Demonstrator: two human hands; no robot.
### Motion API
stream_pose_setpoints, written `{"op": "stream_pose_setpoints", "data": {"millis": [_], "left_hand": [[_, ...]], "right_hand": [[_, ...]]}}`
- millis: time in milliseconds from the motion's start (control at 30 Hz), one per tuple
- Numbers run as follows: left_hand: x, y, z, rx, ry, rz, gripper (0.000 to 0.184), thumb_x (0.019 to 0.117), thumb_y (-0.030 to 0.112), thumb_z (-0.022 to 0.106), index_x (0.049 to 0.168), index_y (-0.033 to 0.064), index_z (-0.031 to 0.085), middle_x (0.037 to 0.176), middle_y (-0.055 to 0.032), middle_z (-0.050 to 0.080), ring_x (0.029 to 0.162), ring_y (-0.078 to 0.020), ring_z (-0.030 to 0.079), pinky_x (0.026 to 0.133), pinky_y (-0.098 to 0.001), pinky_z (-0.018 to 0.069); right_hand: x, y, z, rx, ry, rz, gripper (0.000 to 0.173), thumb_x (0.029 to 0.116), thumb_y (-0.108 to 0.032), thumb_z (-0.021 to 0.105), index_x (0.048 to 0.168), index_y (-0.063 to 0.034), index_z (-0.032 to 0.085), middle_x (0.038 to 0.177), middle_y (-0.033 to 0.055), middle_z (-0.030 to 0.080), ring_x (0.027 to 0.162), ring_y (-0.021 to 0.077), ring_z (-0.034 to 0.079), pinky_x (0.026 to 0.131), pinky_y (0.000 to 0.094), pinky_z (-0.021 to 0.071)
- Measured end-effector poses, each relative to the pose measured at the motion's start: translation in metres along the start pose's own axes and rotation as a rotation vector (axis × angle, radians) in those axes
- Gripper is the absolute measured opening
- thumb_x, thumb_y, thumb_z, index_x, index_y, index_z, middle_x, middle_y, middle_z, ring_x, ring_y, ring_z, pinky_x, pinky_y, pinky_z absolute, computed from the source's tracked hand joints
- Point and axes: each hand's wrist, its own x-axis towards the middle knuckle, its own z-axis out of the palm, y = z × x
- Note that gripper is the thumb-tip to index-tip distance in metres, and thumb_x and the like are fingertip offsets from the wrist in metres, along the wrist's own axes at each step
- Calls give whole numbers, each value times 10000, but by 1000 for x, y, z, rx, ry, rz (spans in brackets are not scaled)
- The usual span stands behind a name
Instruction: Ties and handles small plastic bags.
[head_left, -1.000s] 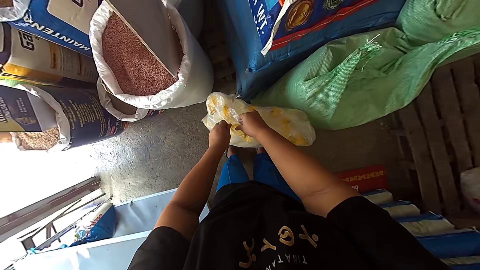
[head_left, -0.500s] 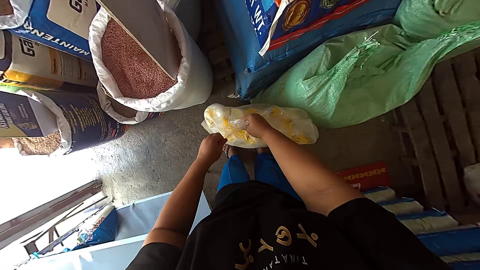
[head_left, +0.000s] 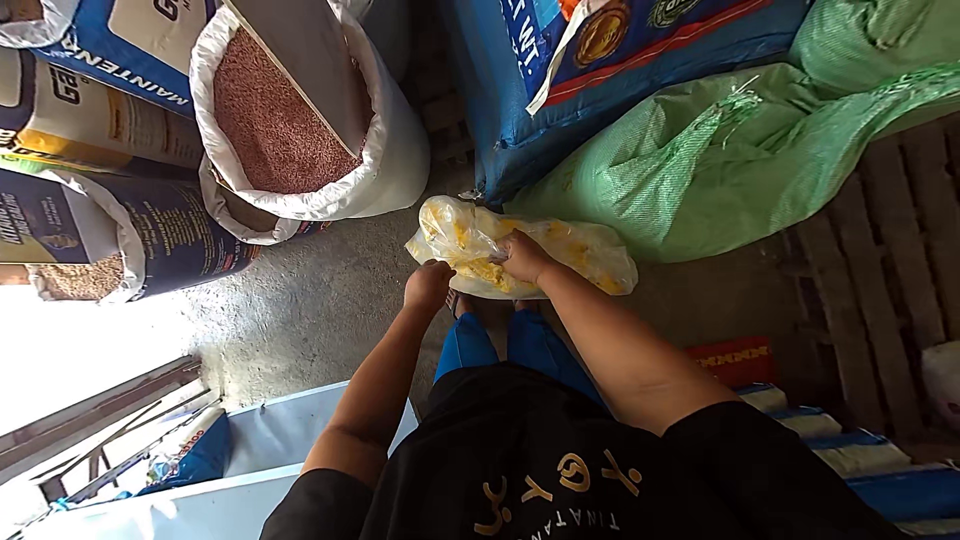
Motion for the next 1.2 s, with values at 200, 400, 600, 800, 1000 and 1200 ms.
{"op": "stream_pose_setpoints", "data": {"millis": [200, 400, 600, 800, 1000, 1200], "left_hand": [[-52, 33, -77, 136, 117, 167, 235, 1027, 204, 632, 925, 29, 751, 969, -149, 724, 959, -336, 705, 858, -565, 557], [-45, 40, -118, -141, -64, 213, 214, 1020, 179, 645, 1034, -24, 712, 1228, -172, 661, 1057, -248, 673, 927, -445, 561], [-17, 36, -104, -693, -110, -142, 232, 1100, 156, 466, 1158, -47, 562, 1086, -126, 707, 854, -127, 710, 811, -310, 586], [21, 30, -77, -1040, 160, -370, 273, 1104, 157, 451, 1257, -62, 503, 972, -113, 648, 760, -120, 679, 735, -283, 602], [43, -31, -158, -894, 586, -361, 532, 1136, 424, 276, 1232, -24, 548, 866, -70, 573, 725, -149, 637, 728, -360, 592], [-29, 3, -142, -251, -124, 25, 472, 1126, 293, 352, 1215, -57, 657, 1129, -189, 712, 1050, -282, 695, 980, -486, 541]], "right_hand": [[-10, -5, 3, -93, 51, -53, 187, 981, -57, 615, 1027, 84, 730, 1096, 252, 714, 1162, 414, 632, 1192, 552, 312], [-22, -31, 18, 121, 20, -85, 425, 825, -323, 842, 1038, 25, 723, 929, 170, 734, 974, 349, 688, 1143, 669, 301], [-48, -75, 13, 71, -50, -3, 363, 1021, -340, 640, 934, 1, 728, 837, 163, 702, 890, 338, 669, 1094, 660, 311], [-61, -70, 11, -114, -228, -186, 300, 1010, -258, 650, 877, -4, 736, 832, 154, 707, 910, 333, 666, 1108, 633, 294], [-108, -68, 39, -136, -508, -205, 408, 1067, -313, 537, 1014, 49, 718, 1014, 224, 713, 1127, 411, 625, 1210, 634, 154], [-106, -68, 36, 36, -379, -84, 429, 1078, -320, 520, 1014, 71, 685, 1016, 219, 697, 1091, 354, 628, 1180, 578, 213]]}}
